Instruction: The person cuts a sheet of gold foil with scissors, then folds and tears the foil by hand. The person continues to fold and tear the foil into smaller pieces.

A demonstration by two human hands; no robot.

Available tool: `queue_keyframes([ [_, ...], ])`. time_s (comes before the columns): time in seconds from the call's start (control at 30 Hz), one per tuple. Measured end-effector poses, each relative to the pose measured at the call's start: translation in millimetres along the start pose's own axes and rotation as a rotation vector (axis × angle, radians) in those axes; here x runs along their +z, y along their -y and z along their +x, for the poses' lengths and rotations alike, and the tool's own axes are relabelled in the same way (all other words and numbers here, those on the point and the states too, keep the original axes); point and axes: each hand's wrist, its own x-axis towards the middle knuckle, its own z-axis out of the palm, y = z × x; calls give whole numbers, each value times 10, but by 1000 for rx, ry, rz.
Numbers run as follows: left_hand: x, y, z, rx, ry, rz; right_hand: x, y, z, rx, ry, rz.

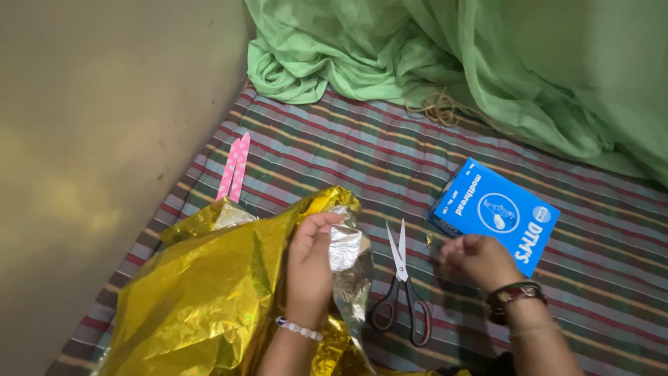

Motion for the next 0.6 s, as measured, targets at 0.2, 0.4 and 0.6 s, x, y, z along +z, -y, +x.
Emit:
queue_keyframes([
  [0.2,-54,275,112,84,77,47,180,-288,199,195,36,-129],
  [0.4,-39,303,135,89,132,-95,213,-225,172,274,28,-94],
  [0.6,-6,77,64,-123,260,-341,191,-78,31,279,-129,-385],
])
